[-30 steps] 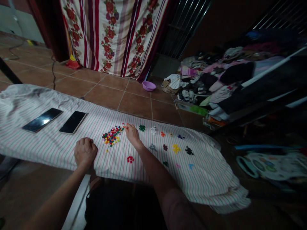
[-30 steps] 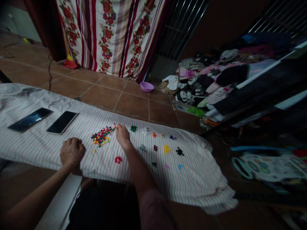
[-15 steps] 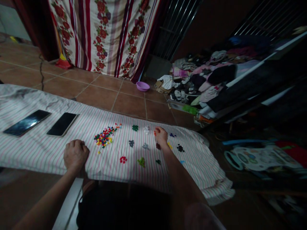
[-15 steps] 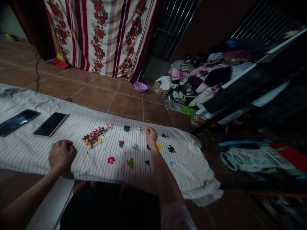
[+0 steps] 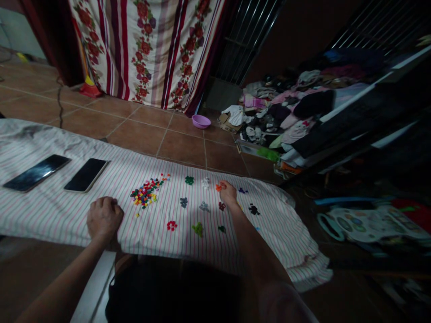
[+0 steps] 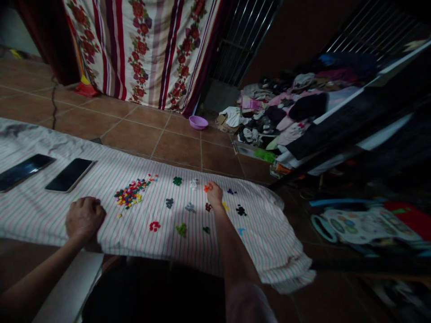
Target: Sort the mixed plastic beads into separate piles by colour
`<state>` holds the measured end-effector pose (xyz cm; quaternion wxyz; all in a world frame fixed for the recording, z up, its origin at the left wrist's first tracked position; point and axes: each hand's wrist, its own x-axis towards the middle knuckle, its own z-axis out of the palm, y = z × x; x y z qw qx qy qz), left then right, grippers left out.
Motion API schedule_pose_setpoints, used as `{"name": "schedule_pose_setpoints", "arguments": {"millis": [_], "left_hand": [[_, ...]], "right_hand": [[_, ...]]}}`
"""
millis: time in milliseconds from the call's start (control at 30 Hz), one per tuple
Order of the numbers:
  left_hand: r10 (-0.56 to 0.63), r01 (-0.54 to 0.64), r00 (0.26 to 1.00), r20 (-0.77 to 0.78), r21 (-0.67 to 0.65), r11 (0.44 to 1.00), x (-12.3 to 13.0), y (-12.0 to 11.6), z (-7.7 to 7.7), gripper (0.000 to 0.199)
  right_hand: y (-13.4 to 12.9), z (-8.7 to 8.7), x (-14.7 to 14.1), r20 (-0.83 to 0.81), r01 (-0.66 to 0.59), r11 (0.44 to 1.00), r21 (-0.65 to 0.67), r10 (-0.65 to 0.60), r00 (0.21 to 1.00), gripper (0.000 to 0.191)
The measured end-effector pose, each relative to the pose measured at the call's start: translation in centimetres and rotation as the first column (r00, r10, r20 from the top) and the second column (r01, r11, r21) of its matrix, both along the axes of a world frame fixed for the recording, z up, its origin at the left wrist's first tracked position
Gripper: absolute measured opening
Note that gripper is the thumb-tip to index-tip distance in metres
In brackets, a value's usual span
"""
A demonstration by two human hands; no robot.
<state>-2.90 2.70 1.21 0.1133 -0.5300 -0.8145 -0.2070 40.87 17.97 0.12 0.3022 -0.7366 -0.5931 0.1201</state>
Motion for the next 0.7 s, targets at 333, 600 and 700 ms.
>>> {"name": "schedule_pose_setpoints", "arguments": {"millis": [333, 600, 700], "left_hand": [[-0.007, 0.007, 1.0, -0.01, 0.017, 1.0, -0.3, 0.1, -0.6, 0.019], [-0.011, 0.011, 1.0, 0.001, 0.008, 1.0, -0.3, 0.1, -0.3, 0.018], [-0.012, 0.012, 1.0, 0.002, 0.014, 1.0, -0.3, 0.1, -0.3, 0.017]], "right_hand": [[0.7, -0.1, 0.1, -0.119, 0.002, 1.0, -0.024, -0.005, 0.993, 0.032], [0.9, 2.6, -4.2, 0.092, -0.19, 0.968, 0.164, 0.177, 0.98, 0.03], [1.2, 3.1, -8.4, 0.12, -0.351, 0.924, 0.149, 0.336, 0.934, 0.024]]}}
